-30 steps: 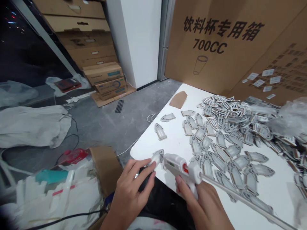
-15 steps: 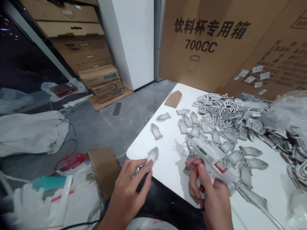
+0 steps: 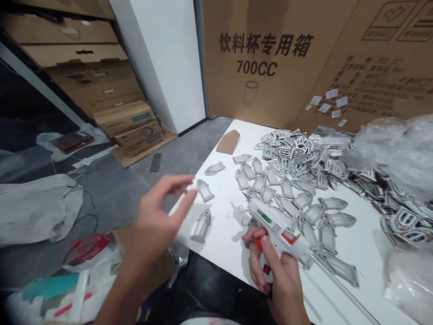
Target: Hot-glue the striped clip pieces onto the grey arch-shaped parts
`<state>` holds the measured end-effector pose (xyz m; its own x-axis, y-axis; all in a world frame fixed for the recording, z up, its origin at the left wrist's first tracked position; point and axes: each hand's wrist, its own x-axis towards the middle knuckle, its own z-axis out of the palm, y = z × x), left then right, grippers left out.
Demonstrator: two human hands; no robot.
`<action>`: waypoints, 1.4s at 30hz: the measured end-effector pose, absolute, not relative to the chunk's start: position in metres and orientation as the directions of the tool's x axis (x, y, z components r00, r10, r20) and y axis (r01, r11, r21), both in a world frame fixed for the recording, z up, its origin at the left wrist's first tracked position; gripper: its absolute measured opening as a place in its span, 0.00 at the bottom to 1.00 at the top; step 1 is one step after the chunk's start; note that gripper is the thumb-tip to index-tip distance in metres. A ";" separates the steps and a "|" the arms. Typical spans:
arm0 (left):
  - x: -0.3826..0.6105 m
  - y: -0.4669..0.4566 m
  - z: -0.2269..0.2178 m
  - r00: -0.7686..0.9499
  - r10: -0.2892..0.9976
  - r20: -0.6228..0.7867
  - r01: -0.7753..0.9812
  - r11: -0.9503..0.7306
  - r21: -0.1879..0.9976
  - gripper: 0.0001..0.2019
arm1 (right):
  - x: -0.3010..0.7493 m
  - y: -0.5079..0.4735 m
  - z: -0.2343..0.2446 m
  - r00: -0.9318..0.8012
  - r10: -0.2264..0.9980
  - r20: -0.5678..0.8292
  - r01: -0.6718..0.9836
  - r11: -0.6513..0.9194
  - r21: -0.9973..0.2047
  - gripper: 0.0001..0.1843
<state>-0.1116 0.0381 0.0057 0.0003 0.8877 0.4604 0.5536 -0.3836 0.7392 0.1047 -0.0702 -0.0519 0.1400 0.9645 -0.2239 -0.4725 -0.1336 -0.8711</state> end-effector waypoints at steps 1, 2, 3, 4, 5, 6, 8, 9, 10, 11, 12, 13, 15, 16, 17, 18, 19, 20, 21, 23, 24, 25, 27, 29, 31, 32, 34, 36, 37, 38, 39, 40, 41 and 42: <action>-0.106 0.065 0.012 -0.022 0.892 0.452 0.532 -0.372 0.760 0.08 | 0.105 -0.070 -0.052 0.131 0.965 -0.226 -0.473 -0.139 -0.870 0.16; -0.100 0.094 0.015 -0.034 0.913 0.406 0.533 -0.327 0.780 0.08 | 0.106 -0.070 -0.053 0.123 0.968 -0.221 -0.472 -0.139 -0.871 0.16; -0.093 0.125 0.015 -0.052 0.943 0.328 0.544 -0.249 0.802 0.09 | 0.107 -0.070 -0.054 0.117 0.970 -0.212 -0.467 -0.134 -0.874 0.17; -0.087 0.154 0.013 -0.057 0.976 0.211 0.555 -0.145 0.819 0.10 | 0.108 -0.070 -0.056 0.117 0.972 -0.201 -0.462 -0.126 -0.878 0.17; -0.080 0.182 0.008 -0.050 0.989 0.137 0.567 -0.085 0.819 0.11 | 0.109 -0.070 -0.059 0.121 0.974 -0.191 -0.456 -0.117 -0.882 0.17; -0.075 0.206 0.002 -0.050 0.995 0.088 0.579 -0.043 0.814 0.14 | 0.110 -0.069 -0.061 0.119 0.975 -0.187 -0.455 -0.114 -0.883 0.17; -0.069 0.244 -0.012 -0.053 0.998 -0.018 0.600 0.046 0.799 0.22 | 0.111 -0.068 -0.064 0.096 0.976 -0.193 -0.465 -0.127 -0.876 0.17; -0.068 0.256 -0.018 -0.053 0.997 -0.064 0.605 0.083 0.792 0.23 | 0.111 -0.067 -0.064 0.092 0.976 -0.196 -0.473 -0.131 -0.871 0.17; -0.067 0.266 -0.024 -0.052 0.993 -0.103 0.607 0.113 0.786 0.22 | 0.110 -0.066 -0.062 0.092 0.975 -0.202 -0.480 -0.134 -0.867 0.18; -0.068 0.272 -0.029 -0.046 0.990 -0.134 0.606 0.134 0.784 0.20 | 0.108 -0.065 -0.060 0.099 0.973 -0.209 -0.483 -0.137 -0.865 0.19; -0.069 0.276 -0.034 -0.036 0.987 -0.156 0.602 0.146 0.785 0.19 | 0.107 -0.064 -0.058 0.109 0.971 -0.214 -0.483 -0.136 -0.865 0.19; -0.070 0.279 -0.038 -0.023 0.985 -0.170 0.595 0.151 0.789 0.18 | 0.105 -0.064 -0.055 0.121 0.969 -0.216 -0.480 -0.133 -0.867 0.20; -0.072 0.282 -0.043 0.007 0.984 -0.176 0.574 0.140 0.806 0.17 | 0.104 -0.062 -0.052 0.124 0.968 -0.216 -0.471 -0.134 -0.872 0.21; -0.073 0.283 -0.045 0.021 0.985 -0.170 0.563 0.129 0.817 0.17 | 0.104 -0.062 -0.053 0.121 0.969 -0.216 -0.468 -0.136 -0.873 0.21; -0.075 0.283 -0.045 0.031 0.987 -0.159 0.551 0.116 0.827 0.17 | 0.105 -0.062 -0.054 0.115 0.969 -0.217 -0.466 -0.140 -0.874 0.21; -0.077 0.282 -0.044 0.040 0.989 -0.144 0.538 0.100 0.837 0.16 | 0.106 -0.062 -0.057 0.108 0.969 -0.220 -0.463 -0.147 -0.874 0.20; -0.080 0.281 -0.042 0.047 0.991 -0.125 0.526 0.081 0.847 0.16 | 0.108 -0.063 -0.060 0.101 0.970 -0.223 -0.462 -0.153 -0.874 0.20; -0.084 0.278 -0.038 0.053 0.993 -0.103 0.513 0.061 0.856 0.15 | 0.109 -0.063 -0.063 0.097 0.969 -0.225 -0.462 -0.156 -0.873 0.19; -0.088 0.275 -0.032 0.063 0.995 -0.079 0.500 0.037 0.865 0.14 | 0.110 -0.064 -0.066 0.098 0.969 -0.226 -0.465 -0.156 -0.871 0.19; -0.097 0.263 -0.015 0.107 0.994 -0.035 0.472 -0.019 0.882 0.11 | 0.111 -0.065 -0.069 0.110 0.968 -0.227 -0.469 -0.151 -0.870 0.18; -0.102 0.256 -0.004 0.147 0.989 -0.021 0.458 -0.049 0.887 0.10 | 0.111 -0.065 -0.069 0.121 0.966 -0.227 -0.469 -0.146 -0.871 0.18; -0.106 0.248 0.006 0.196 0.981 -0.014 0.447 -0.077 0.891 0.09 | 0.110 -0.066 -0.067 0.133 0.965 -0.224 -0.468 -0.138 -0.873 0.18; -0.112 0.230 0.027 0.316 0.949 -0.017 0.431 -0.127 0.893 0.08 | 0.108 -0.067 -0.062 0.153 0.964 -0.219 -0.470 -0.124 -0.874 0.17; -0.115 0.214 0.044 0.462 0.887 -0.005 0.427 -0.218 0.877 0.08 | 0.106 -0.069 -0.057 0.169 0.959 -0.227 -0.480 -0.121 -0.869 0.17; -0.115 0.202 0.056 0.610 0.792 0.008 0.435 -0.344 0.832 0.09 | 0.106 -0.071 -0.055 0.169 0.956 -0.241 -0.479 -0.134 -0.867 0.17; -0.115 0.197 0.061 0.673 0.740 -0.001 0.440 -0.399 0.804 0.10 | 0.106 -0.072 -0.054 0.162 0.958 -0.238 -0.474 -0.136 -0.870 0.18; -0.113 0.191 0.066 0.752 0.656 -0.056 0.462 -0.465 0.755 0.12 | 0.107 -0.073 -0.055 0.156 0.962 -0.222 -0.459 -0.128 -0.879 0.18; -0.110 0.186 0.068 0.788 0.603 -0.121 0.493 -0.501 0.711 0.12 | 0.108 -0.074 -0.056 0.161 0.964 -0.213 -0.454 -0.120 -0.883 0.17; -0.107 0.184 0.068 0.800 0.582 -0.149 0.502 -0.512 0.697 0.13 | 0.108 -0.075 -0.056 0.164 0.964 -0.210 -0.452 -0.116 -0.884 0.17; -0.104 0.182 0.066 0.813 0.554 -0.180 0.506 -0.518 0.690 0.13 | 0.108 -0.076 -0.055 0.169 0.963 -0.209 -0.450 -0.114 -0.886 0.17; -0.101 0.180 0.065 0.828 0.519 -0.212 0.502 -0.518 0.692 0.13 | 0.108 -0.077 -0.054 0.173 0.962 -0.209 -0.450 -0.112 -0.886 0.17; -0.098 0.178 0.062 0.844 0.477 -0.246 0.495 -0.514 0.701 0.13 | 0.108 -0.078 -0.053 0.175 0.962 -0.210 -0.452 -0.111 -0.885 0.17; -0.094 0.177 0.059 0.859 0.431 -0.277 0.486 -0.510 0.710 0.14 | 0.107 -0.080 -0.052 0.176 0.960 -0.217 -0.454 -0.116 -0.883 0.17; -0.090 0.175 0.055 0.869 0.392 -0.303 0.479 -0.511 0.714 0.13 | 0.107 -0.082 -0.052 0.173 0.958 -0.230 -0.460 -0.128 -0.879 0.17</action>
<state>-0.0898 0.1751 0.0554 0.8689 0.3917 -0.3028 0.4790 -0.5108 0.7139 0.1069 -0.0825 -0.0516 0.1727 0.9577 -0.2303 -0.4597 -0.1284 -0.8787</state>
